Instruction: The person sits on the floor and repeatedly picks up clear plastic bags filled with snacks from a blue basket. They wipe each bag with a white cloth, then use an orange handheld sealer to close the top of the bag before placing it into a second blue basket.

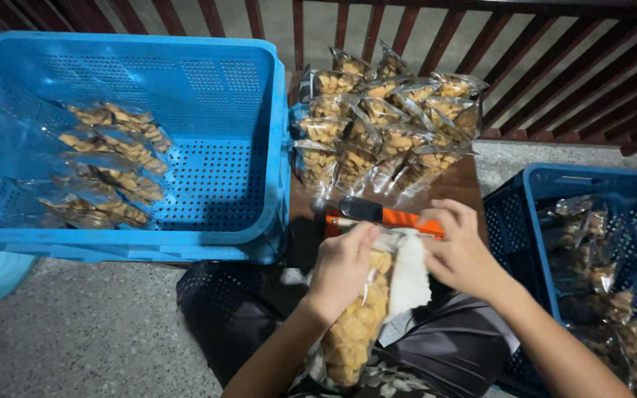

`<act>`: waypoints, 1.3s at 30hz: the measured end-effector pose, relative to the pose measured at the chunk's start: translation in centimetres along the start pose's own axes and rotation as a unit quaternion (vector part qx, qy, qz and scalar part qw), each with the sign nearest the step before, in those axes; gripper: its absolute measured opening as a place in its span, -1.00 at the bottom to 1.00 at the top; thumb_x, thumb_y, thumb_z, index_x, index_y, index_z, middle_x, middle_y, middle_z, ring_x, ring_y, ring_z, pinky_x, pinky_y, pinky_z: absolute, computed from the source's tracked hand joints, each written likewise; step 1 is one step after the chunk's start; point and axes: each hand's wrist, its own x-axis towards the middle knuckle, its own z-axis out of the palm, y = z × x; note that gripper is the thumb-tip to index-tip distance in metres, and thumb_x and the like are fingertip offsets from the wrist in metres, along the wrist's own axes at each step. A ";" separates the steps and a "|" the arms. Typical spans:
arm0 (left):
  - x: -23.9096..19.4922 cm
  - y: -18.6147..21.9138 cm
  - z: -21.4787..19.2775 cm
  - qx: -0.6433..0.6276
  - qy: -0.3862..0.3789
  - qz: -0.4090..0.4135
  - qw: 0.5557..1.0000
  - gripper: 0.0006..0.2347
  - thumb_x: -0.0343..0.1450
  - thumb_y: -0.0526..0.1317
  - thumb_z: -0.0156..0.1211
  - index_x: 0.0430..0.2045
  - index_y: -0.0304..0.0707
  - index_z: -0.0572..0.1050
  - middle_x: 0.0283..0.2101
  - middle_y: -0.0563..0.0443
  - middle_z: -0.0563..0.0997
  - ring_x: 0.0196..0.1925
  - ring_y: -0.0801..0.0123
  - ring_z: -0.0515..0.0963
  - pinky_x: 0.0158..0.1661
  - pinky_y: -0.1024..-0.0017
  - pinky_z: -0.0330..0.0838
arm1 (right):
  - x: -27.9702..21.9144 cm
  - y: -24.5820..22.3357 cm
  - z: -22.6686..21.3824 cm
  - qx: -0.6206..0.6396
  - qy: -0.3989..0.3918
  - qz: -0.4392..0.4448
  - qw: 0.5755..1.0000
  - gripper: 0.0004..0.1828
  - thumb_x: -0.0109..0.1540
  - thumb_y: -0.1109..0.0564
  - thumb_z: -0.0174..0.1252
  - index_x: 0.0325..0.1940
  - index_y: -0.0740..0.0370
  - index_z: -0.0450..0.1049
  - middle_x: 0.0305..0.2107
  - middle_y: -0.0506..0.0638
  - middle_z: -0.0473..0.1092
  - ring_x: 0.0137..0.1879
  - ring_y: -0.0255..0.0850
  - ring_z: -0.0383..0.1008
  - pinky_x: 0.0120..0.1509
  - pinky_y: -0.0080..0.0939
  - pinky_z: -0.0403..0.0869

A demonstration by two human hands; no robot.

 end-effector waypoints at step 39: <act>0.2 -1.8 -0.3 -0.010 0.023 0.060 0.998 -0.83 0.53 -0.25 -0.07 -0.25 -0.29 0.52 -0.34 -0.23 0.66 -0.24 0.00 0.71 -0.28 0.25 0.55 | 4.2 -6.7 -1.6 0.025 0.037 0.015 0.999 -0.74 0.14 0.13 0.19 -0.14 0.31 0.44 -0.17 0.15 0.41 0.05 0.15 0.38 0.21 0.10 0.33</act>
